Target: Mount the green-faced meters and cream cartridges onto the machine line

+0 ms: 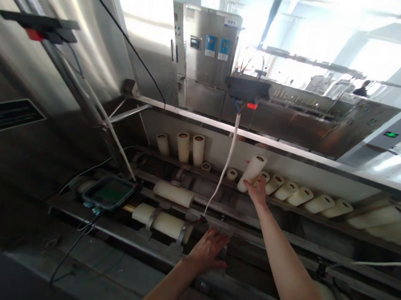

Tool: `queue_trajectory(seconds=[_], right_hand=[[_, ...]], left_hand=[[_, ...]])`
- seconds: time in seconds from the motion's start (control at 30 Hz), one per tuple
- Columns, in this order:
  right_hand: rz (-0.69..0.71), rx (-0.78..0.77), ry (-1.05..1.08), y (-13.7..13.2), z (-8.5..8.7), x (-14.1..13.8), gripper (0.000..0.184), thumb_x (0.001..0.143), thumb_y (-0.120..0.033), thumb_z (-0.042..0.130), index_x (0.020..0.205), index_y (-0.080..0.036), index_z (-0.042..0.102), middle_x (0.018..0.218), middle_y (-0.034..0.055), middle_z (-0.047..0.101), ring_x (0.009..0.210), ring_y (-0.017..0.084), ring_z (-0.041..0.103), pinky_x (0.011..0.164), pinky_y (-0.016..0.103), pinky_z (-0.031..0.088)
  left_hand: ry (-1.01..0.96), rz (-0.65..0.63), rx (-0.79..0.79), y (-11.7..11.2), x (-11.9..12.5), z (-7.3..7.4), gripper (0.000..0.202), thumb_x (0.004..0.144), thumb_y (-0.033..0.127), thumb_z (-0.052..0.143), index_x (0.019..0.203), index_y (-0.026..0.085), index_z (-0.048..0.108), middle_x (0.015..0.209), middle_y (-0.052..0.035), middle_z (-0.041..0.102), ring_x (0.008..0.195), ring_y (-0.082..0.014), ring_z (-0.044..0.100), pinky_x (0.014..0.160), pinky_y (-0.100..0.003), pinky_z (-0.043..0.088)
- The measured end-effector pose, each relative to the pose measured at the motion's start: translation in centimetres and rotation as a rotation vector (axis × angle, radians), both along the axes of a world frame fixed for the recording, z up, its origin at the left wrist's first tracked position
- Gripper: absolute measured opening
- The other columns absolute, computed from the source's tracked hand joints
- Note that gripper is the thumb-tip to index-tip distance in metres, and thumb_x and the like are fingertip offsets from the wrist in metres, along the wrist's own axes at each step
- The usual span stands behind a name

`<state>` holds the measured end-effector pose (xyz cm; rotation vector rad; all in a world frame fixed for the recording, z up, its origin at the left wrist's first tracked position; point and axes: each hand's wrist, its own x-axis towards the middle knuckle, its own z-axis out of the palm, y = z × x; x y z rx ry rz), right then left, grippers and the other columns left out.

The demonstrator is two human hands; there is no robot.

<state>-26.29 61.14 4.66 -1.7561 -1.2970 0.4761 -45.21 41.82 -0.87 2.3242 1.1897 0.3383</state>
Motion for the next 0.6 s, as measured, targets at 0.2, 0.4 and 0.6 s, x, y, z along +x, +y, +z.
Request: queue_trajectory(seconds=[0.2, 0.4, 0.6], right_hand=[[0.201, 0.120, -0.112, -10.4, -1.6, -1.3, 0.063, 0.072, -0.049, 0.056, 0.122, -0.012, 0.041, 0.118, 0.0172, 0.052, 0.103, 0.027, 0.053, 0.094, 0.045, 0.042], [0.398, 0.123, -0.290, -19.8, -1.9, -4.4, 0.035, 0.082, -0.035, 0.049, 0.113, -0.018, 0.048, 0.107, 0.0124, 0.057, 0.103, 0.027, 0.052, 0.092, 0.045, 0.043], [0.750, 0.092, -0.603, -20.8, -1.8, -12.5, 0.036, 0.078, -0.026, 0.060, 0.112, -0.016, 0.054, 0.107, 0.0119, 0.061, 0.104, 0.030, 0.050, 0.099, 0.048, 0.037]], left_hand=[[-0.021, -0.043, 0.117, -1.1, -1.9, 2.2, 0.083, 0.066, 0.048, 0.074, 0.133, 0.017, 0.037, 0.135, -0.0120, 0.046, 0.127, -0.0277, 0.037, 0.109, -0.042, 0.030], [-0.029, 0.346, 0.333, -2.1, -10.2, 4.3, 0.038, 0.089, 0.038, 0.047, 0.120, 0.017, 0.048, 0.127, -0.0098, 0.051, 0.124, -0.0243, 0.039, 0.107, -0.043, 0.033], [0.073, 0.765, 0.476, 0.0, -16.4, 2.7, 0.033, 0.092, 0.031, 0.039, 0.116, 0.011, 0.051, 0.118, -0.0146, 0.055, 0.117, -0.0256, 0.045, 0.102, -0.045, 0.038]])
